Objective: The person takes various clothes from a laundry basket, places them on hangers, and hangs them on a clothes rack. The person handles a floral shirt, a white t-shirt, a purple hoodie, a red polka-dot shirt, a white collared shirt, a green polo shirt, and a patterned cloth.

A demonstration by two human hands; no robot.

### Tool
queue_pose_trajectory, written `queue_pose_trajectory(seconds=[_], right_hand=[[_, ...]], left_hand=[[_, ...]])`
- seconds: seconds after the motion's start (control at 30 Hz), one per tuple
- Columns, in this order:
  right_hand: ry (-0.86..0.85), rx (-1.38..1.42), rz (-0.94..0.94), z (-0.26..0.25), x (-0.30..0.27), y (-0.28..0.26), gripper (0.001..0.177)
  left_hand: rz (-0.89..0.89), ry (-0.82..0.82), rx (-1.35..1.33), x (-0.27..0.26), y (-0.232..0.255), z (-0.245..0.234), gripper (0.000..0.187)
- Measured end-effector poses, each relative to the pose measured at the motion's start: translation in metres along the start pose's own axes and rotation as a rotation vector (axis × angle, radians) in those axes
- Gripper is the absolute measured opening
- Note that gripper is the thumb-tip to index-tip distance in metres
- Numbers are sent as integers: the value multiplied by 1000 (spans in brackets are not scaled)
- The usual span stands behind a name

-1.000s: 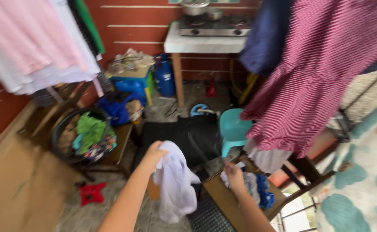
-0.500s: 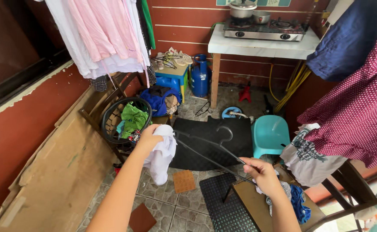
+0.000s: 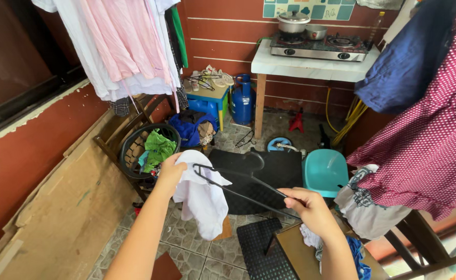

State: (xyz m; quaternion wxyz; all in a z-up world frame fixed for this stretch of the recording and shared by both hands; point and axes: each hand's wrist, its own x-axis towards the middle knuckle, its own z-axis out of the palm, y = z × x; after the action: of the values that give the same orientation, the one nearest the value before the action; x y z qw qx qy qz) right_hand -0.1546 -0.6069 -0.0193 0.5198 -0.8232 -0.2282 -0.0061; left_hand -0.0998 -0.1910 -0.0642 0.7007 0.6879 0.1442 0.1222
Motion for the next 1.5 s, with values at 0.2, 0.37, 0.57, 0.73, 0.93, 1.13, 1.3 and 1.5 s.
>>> queue_pose_trajectory(seconds=[0.2, 0.37, 0.57, 0.73, 0.93, 1.13, 1.3, 1.5], right_hand=[[81, -26, -50, 33, 13, 0, 29], [132, 98, -87, 34, 7, 15, 28], [162, -48, 32, -12, 1, 2, 28], [129, -83, 20, -7, -3, -17, 27], [103, -66, -12, 2, -2, -17, 29], [118, 43, -117, 50, 9, 6, 27], [62, 268, -144, 39, 28, 40, 29], [12, 749, 166, 20, 47, 73, 28]], left_hand=[[24, -178, -76, -17, 8, 58, 53], [31, -149, 25, -29, 34, 63, 50], [419, 88, 516, -35, 40, 52, 32], [493, 229, 710, -47, 40, 59, 29], [499, 134, 599, -26, 17, 70, 34], [22, -284, 82, -42, 27, 99, 52], [1055, -178, 864, -70, 77, 76, 40], [703, -164, 1007, -86, 92, 72, 23]])
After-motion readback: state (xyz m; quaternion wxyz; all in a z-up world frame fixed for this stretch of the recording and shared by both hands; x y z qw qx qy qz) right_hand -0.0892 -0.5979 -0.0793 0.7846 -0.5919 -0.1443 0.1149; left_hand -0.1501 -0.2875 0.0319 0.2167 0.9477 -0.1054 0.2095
